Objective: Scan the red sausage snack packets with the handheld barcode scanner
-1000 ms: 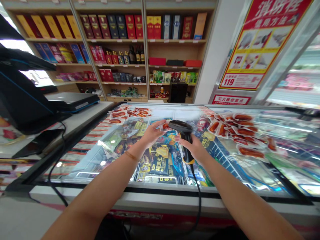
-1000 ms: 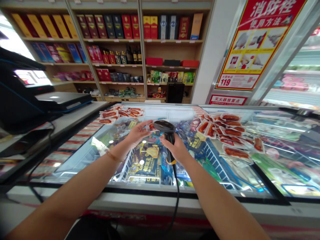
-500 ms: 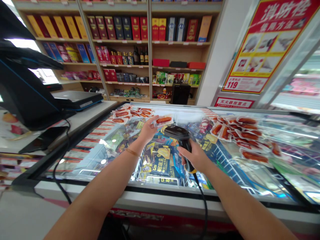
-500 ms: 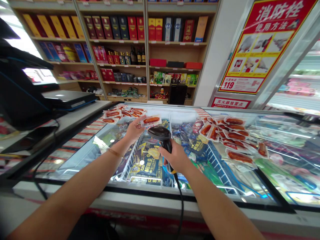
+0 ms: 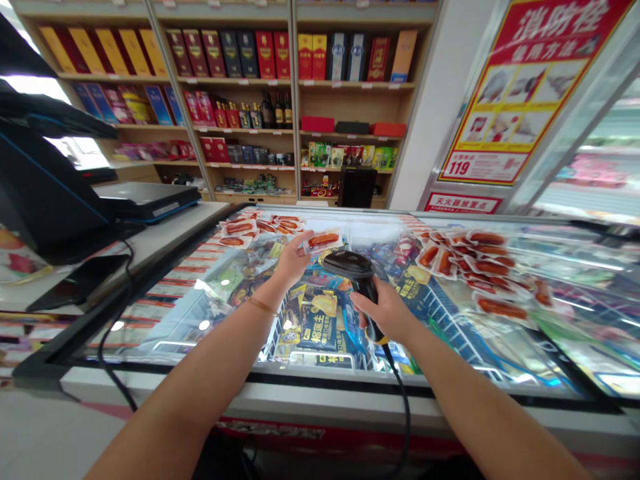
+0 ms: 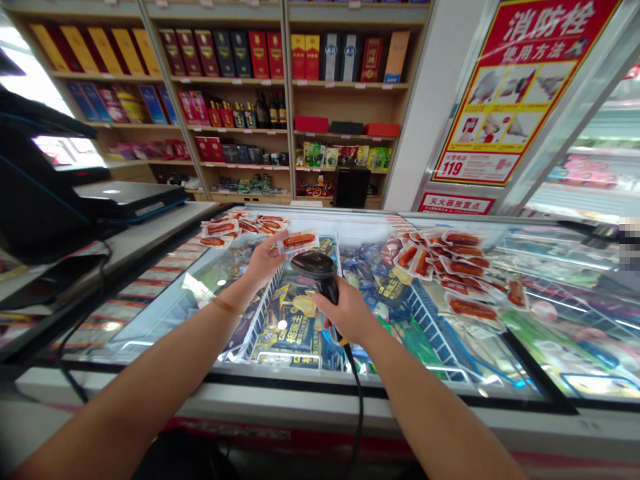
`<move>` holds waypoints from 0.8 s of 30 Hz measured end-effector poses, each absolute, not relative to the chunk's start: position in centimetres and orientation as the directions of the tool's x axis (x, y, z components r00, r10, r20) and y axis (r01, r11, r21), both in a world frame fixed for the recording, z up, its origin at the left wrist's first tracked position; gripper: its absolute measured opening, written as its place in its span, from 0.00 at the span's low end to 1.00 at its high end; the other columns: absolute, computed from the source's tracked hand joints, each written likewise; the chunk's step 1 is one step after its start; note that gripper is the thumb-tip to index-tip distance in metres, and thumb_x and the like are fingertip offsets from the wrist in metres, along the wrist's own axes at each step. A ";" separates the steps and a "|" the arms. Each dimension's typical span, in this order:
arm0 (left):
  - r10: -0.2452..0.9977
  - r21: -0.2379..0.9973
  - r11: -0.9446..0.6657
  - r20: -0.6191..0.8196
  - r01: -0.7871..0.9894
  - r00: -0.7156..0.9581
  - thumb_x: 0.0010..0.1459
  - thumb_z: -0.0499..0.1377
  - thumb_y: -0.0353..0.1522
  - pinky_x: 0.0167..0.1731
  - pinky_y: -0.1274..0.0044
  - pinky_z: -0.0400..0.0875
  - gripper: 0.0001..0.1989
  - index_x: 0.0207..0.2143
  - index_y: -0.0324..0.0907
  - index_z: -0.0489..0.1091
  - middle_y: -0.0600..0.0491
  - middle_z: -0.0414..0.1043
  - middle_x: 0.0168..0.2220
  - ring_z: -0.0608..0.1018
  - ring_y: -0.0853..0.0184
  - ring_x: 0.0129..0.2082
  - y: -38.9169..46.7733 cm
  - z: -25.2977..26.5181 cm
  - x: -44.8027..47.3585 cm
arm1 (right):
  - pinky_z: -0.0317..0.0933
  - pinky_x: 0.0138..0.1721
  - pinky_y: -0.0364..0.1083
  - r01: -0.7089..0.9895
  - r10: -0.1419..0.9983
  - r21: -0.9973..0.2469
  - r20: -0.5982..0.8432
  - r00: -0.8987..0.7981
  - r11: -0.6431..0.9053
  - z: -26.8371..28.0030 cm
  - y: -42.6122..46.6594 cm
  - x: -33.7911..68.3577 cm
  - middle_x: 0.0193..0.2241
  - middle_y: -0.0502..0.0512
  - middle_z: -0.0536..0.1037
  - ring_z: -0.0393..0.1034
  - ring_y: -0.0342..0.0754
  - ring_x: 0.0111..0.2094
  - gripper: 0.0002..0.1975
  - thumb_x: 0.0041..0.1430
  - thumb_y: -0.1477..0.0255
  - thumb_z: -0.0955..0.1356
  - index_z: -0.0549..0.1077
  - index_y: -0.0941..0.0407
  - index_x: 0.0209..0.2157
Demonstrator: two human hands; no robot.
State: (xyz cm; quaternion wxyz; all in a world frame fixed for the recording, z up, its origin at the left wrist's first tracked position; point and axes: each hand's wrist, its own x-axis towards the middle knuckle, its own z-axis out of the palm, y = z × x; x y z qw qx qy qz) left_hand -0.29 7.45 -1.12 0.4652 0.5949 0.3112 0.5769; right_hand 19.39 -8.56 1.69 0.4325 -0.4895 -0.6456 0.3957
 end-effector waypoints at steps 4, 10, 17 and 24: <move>0.919 0.925 -0.350 0.370 -0.151 0.136 0.39 0.62 0.24 0.47 0.71 0.73 0.34 0.53 0.39 0.68 0.45 0.75 0.50 0.80 0.61 0.44 7.5 -1.6 0.0 | 0.64 0.19 0.44 0.273 0.980 -0.943 0.164 -0.116 0.191 1.7 -8.1 19.8 0.21 0.45 0.70 0.68 0.43 0.16 0.13 0.56 0.61 0.67 0.64 0.54 0.36; 0.935 0.957 -0.283 0.290 -0.062 0.204 0.39 0.63 0.25 0.39 0.71 0.76 0.33 0.53 0.40 0.69 0.46 0.78 0.43 0.81 0.61 0.39 5.6 -1.3 3.9 | 0.62 0.18 0.42 0.237 0.987 -0.959 0.158 -0.007 0.155 3.7 -8.2 22.9 0.22 0.45 0.71 0.68 0.42 0.15 0.13 0.54 0.61 0.67 0.64 0.55 0.35; 0.820 0.929 -0.357 0.360 -0.095 0.445 0.41 0.60 0.21 0.46 0.65 0.74 0.31 0.51 0.42 0.72 0.46 0.76 0.48 0.80 0.59 0.43 2.6 -0.5 15.9 | 0.62 0.17 0.43 0.344 0.936 -0.934 0.203 0.289 0.096 5.0 -12.8 33.1 0.23 0.46 0.72 0.69 0.44 0.15 0.15 0.54 0.59 0.68 0.63 0.54 0.35; 0.530 0.723 -0.684 0.587 -0.101 0.612 0.47 0.55 0.19 0.57 0.64 0.66 0.31 0.54 0.46 0.70 0.48 0.70 0.56 0.72 0.59 0.55 -0.4 -0.8 29.4 | 0.62 0.16 0.44 0.282 0.777 -0.959 0.157 0.610 -0.027 4.7 -17.1 42.4 0.19 0.46 0.71 0.68 0.45 0.15 0.16 0.49 0.60 0.70 0.65 0.55 0.34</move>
